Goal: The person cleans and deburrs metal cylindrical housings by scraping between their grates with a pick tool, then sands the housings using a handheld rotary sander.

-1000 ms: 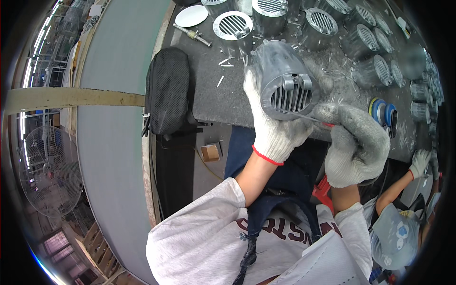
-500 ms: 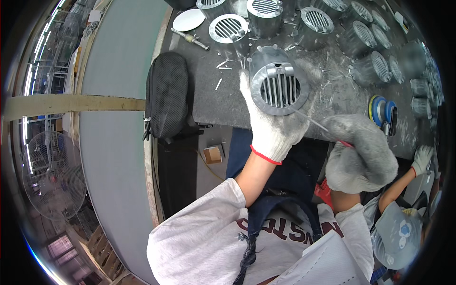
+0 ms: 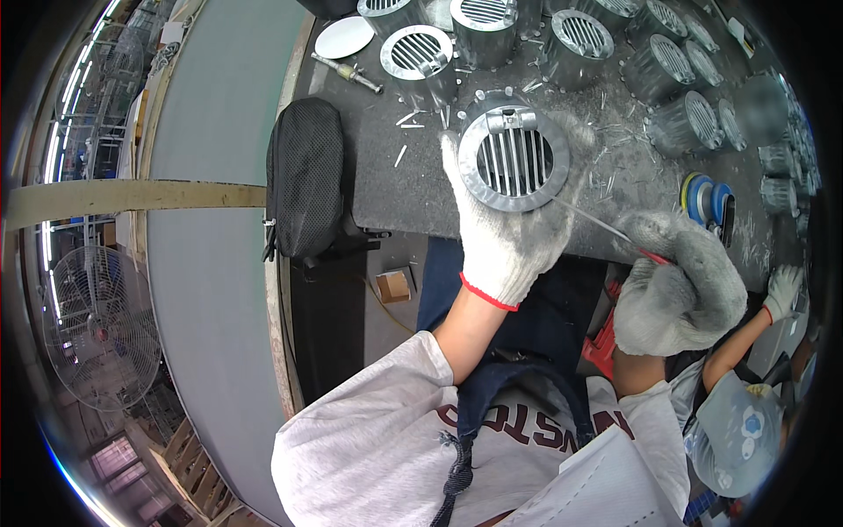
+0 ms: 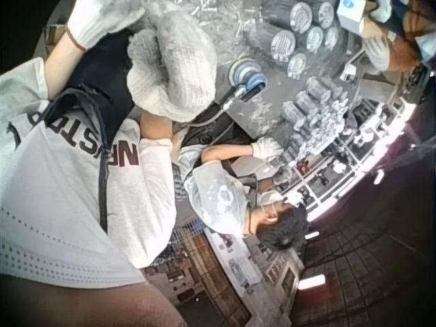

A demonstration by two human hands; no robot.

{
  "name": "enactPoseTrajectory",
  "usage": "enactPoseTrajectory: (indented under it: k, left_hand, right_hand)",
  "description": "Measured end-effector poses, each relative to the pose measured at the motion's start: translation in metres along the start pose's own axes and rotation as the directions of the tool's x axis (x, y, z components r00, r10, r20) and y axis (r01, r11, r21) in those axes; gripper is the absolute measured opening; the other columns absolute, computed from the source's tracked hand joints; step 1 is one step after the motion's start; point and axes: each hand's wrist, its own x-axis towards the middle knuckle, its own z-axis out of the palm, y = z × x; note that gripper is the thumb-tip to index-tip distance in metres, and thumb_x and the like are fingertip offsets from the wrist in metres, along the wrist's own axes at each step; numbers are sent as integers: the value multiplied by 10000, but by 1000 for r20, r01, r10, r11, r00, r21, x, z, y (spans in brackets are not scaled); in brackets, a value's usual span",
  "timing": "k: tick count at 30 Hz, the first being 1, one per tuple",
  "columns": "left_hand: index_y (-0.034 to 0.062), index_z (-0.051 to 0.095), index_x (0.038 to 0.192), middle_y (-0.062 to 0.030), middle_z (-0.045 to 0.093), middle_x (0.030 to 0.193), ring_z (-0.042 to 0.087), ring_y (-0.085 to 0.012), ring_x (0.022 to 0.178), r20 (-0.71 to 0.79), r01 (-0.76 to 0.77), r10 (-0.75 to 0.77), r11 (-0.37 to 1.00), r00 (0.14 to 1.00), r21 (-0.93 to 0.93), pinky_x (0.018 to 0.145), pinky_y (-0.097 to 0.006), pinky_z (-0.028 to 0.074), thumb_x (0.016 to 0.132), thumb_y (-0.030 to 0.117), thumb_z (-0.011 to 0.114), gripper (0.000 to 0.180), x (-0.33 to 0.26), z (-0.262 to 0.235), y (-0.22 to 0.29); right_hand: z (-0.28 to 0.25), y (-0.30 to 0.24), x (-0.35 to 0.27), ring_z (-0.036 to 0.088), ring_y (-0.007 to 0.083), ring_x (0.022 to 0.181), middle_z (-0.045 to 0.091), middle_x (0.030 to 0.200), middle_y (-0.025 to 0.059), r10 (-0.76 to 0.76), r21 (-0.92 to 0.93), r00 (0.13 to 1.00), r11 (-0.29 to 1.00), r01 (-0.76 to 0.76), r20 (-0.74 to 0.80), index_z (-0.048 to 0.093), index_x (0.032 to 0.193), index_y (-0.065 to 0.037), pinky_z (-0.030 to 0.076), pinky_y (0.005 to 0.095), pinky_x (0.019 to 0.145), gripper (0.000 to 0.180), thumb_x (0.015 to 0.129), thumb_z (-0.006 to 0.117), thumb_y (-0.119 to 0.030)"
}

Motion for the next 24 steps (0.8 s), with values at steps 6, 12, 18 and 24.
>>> enactPoseTrajectory:
  k: [6,12,18,24]
  left_hand:
    - [148,552,1377,-84,604,1350,573,-285,1254,94,-27,24,999,995,28,1116,-480,448,970,557,524,578,0,-4,2]
    - [119,504,1429,-69,597,1395,562,-253,1295,176,-60,50,997,983,52,1123,-445,438,988,403,551,527,-6,-10,5]
    - [100,485,1450,-68,596,1411,563,-245,1304,216,-64,58,998,975,22,1124,-435,439,994,345,566,525,-8,-14,11]
    - [106,563,1365,-129,612,1328,607,-328,1197,138,51,-17,968,990,-247,1101,-514,482,954,613,545,653,-11,-1,20]
  right_hand:
    - [6,12,-12,725,284,945,669,1101,189,58,124,968,992,-28,-244,558,1160,48,637,396,840,319,1012,661,-215]
    - [13,10,-25,722,309,922,648,1129,214,241,367,910,924,-109,-337,532,1197,33,662,435,753,326,1047,604,-248]
    - [27,10,-5,721,312,919,657,1129,221,64,533,917,828,171,-395,532,1204,39,653,423,736,355,1039,628,-261]
    - [11,-5,26,725,291,887,721,989,185,-168,-289,980,938,191,103,651,1050,85,614,385,775,237,975,677,-139]
